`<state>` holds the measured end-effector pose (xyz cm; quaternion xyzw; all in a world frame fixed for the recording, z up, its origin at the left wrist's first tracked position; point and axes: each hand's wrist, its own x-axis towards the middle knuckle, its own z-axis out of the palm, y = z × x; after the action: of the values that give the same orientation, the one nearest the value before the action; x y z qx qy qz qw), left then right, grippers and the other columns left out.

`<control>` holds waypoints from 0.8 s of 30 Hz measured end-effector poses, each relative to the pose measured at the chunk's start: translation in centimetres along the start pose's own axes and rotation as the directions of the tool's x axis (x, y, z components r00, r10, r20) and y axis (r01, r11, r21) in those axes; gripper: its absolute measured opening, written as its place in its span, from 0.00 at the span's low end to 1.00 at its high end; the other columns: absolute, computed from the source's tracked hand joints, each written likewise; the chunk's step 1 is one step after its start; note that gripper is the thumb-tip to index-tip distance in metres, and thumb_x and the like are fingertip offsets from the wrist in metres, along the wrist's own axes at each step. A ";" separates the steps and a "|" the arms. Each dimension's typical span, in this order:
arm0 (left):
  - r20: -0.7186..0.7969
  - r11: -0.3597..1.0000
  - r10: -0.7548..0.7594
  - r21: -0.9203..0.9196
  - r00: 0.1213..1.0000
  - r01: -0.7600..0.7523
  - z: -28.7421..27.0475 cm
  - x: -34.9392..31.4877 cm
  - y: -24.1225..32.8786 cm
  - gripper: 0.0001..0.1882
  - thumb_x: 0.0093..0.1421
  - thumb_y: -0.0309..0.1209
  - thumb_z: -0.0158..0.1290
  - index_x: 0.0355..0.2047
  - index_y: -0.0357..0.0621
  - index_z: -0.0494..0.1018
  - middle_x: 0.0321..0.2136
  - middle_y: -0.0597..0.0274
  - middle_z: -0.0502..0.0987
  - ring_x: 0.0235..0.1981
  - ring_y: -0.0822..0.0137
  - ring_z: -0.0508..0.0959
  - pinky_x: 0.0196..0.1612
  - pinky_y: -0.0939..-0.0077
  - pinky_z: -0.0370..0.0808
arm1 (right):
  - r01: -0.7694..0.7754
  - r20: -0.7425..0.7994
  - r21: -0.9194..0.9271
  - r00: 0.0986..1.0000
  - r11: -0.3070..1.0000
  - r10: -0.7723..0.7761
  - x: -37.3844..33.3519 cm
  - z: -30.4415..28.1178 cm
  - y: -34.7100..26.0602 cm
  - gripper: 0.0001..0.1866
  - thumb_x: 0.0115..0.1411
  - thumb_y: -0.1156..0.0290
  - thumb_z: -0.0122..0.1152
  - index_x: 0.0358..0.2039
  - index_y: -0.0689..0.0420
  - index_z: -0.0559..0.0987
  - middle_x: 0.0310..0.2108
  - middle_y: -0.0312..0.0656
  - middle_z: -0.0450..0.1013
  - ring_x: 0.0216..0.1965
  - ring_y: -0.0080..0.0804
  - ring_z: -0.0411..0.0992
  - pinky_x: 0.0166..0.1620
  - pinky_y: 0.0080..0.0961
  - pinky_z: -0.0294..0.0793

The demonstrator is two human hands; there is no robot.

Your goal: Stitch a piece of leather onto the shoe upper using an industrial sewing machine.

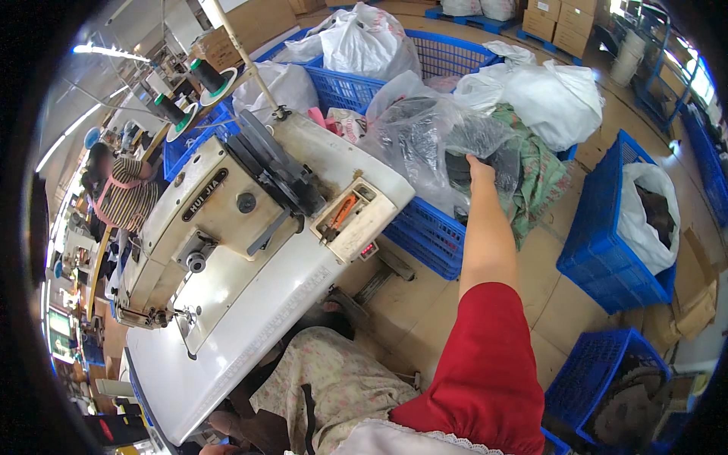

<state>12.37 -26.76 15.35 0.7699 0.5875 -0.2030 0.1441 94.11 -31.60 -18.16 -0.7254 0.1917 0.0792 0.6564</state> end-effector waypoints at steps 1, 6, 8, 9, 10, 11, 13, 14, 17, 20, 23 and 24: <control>-0.049 0.999 -0.031 -0.023 0.998 0.030 0.1 -0.9 0.3 0.21 0.50 0.23 0.44 0.42 0.44 0.80 0.38 0.42 0.79 0.44 0.42 0.77 0.50 0.57 0.72 | -0.052 0.086 0.084 0.995 0.995 0.044 -2.1 1.9 0.1 0.34 0.45 0.52 0.76 0.48 0.61 0.77 0.42 0.47 0.72 0.39 0.42 0.69 0.48 0.44 0.69; -0.004 0.998 -0.051 -0.044 0.999 0.051 0.6 -0.9 -1.0 0.21 0.48 0.23 0.45 0.41 0.43 0.80 0.37 0.42 0.79 0.44 0.42 0.77 0.50 0.57 0.72 | -0.169 0.188 0.209 0.973 0.963 0.130 -6.7 1.3 -1.7 0.30 0.45 0.58 0.74 0.47 0.57 0.76 0.44 0.45 0.72 0.41 0.41 0.69 0.50 0.43 0.68; -0.012 0.998 -0.054 -0.039 0.998 0.053 0.6 -0.4 -1.1 0.21 0.47 0.23 0.45 0.41 0.43 0.80 0.37 0.42 0.79 0.44 0.42 0.77 0.49 0.56 0.72 | -0.191 0.188 0.227 0.971 0.955 0.150 -6.4 0.2 -2.0 0.28 0.45 0.60 0.73 0.46 0.57 0.76 0.43 0.44 0.73 0.42 0.41 0.70 0.50 0.43 0.68; -0.019 1.000 -0.021 -0.019 1.000 0.020 0.4 0.0 -1.0 0.21 0.48 0.23 0.45 0.41 0.43 0.81 0.37 0.42 0.79 0.44 0.42 0.77 0.49 0.56 0.72 | -0.242 0.222 0.372 0.961 0.896 0.167 -5.9 -0.3 -2.1 0.27 0.46 0.61 0.72 0.46 0.56 0.76 0.43 0.42 0.73 0.43 0.40 0.71 0.51 0.43 0.68; -0.025 1.000 0.012 0.003 1.000 -0.012 0.3 0.3 -0.9 0.21 0.48 0.23 0.46 0.41 0.43 0.81 0.37 0.42 0.79 0.44 0.42 0.77 0.49 0.56 0.73 | -0.289 0.259 0.505 0.950 0.813 0.177 -5.4 -0.9 -2.0 0.25 0.46 0.63 0.71 0.45 0.56 0.77 0.43 0.41 0.74 0.44 0.40 0.72 0.51 0.44 0.68; -0.021 1.000 0.023 0.005 1.000 -0.023 0.2 0.6 -1.0 0.21 0.48 0.23 0.46 0.41 0.43 0.81 0.37 0.42 0.79 0.44 0.42 0.77 0.49 0.56 0.73 | -0.282 0.248 0.509 0.953 0.813 0.176 -4.9 -1.6 -1.9 0.25 0.46 0.63 0.71 0.45 0.56 0.77 0.43 0.41 0.74 0.44 0.40 0.72 0.51 0.44 0.68; -0.028 0.999 0.038 0.008 0.999 -0.038 0.1 1.3 -0.9 0.20 0.49 0.24 0.46 0.40 0.44 0.81 0.37 0.43 0.80 0.43 0.43 0.77 0.48 0.56 0.73 | -0.229 0.178 0.552 0.972 0.801 0.156 -4.4 -2.9 -1.9 0.37 0.45 0.64 0.71 0.55 0.65 0.70 0.55 0.51 0.69 0.57 0.47 0.67 0.60 0.55 0.59; -0.025 0.999 0.049 0.009 0.998 -0.049 0.1 1.7 -0.8 0.20 0.49 0.24 0.46 0.40 0.44 0.81 0.37 0.43 0.80 0.43 0.43 0.77 0.48 0.56 0.73 | -0.221 0.167 0.555 0.974 0.802 0.153 -4.2 -4.0 -2.0 0.37 0.45 0.64 0.71 0.55 0.65 0.70 0.55 0.51 0.69 0.57 0.47 0.67 0.60 0.55 0.59; -0.018 0.996 0.085 0.037 0.996 -0.084 -0.3 2.2 -0.4 0.19 0.50 0.24 0.46 0.40 0.43 0.81 0.37 0.43 0.80 0.43 0.44 0.78 0.48 0.57 0.73 | -0.115 0.138 0.562 0.989 0.819 0.044 -5.4 -7.4 -1.6 0.37 0.45 0.66 0.71 0.55 0.65 0.70 0.55 0.51 0.70 0.57 0.47 0.68 0.59 0.53 0.63; 0.039 0.996 0.084 0.005 0.996 -0.084 -0.6 2.8 -0.1 0.17 0.53 0.25 0.45 0.40 0.42 0.81 0.36 0.44 0.80 0.42 0.44 0.78 0.47 0.59 0.73 | -0.066 0.159 0.616 0.986 0.785 -0.041 -7.5 -11.5 -1.8 0.32 0.46 0.68 0.71 0.52 0.63 0.73 0.48 0.48 0.75 0.48 0.44 0.74 0.47 0.46 0.74; -0.026 0.981 0.182 -0.071 0.983 -0.183 0.0 3.8 -1.3 0.16 0.55 0.26 0.46 0.40 0.41 0.81 0.36 0.43 0.81 0.41 0.44 0.79 0.46 0.60 0.74 | -0.091 0.212 0.629 0.976 0.772 -0.058 -9.2 -16.1 -3.1 0.22 0.49 0.68 0.70 0.45 0.58 0.76 0.41 0.42 0.77 0.40 0.39 0.78 0.37 0.39 0.78; -0.044 0.976 0.211 -0.047 0.977 -0.213 0.0 4.2 -1.5 0.16 0.55 0.26 0.46 0.40 0.41 0.81 0.36 0.43 0.81 0.41 0.44 0.79 0.45 0.60 0.74 | -0.108 0.239 0.629 0.969 0.770 -0.060 -9.4 -18.0 -3.8 0.21 0.49 0.67 0.70 0.43 0.58 0.76 0.40 0.40 0.77 0.39 0.38 0.78 0.37 0.39 0.78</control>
<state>11.85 -22.80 13.38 0.8280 0.5099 -0.1562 0.1734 84.54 -47.41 -8.92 -0.4416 0.1340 0.1070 0.8807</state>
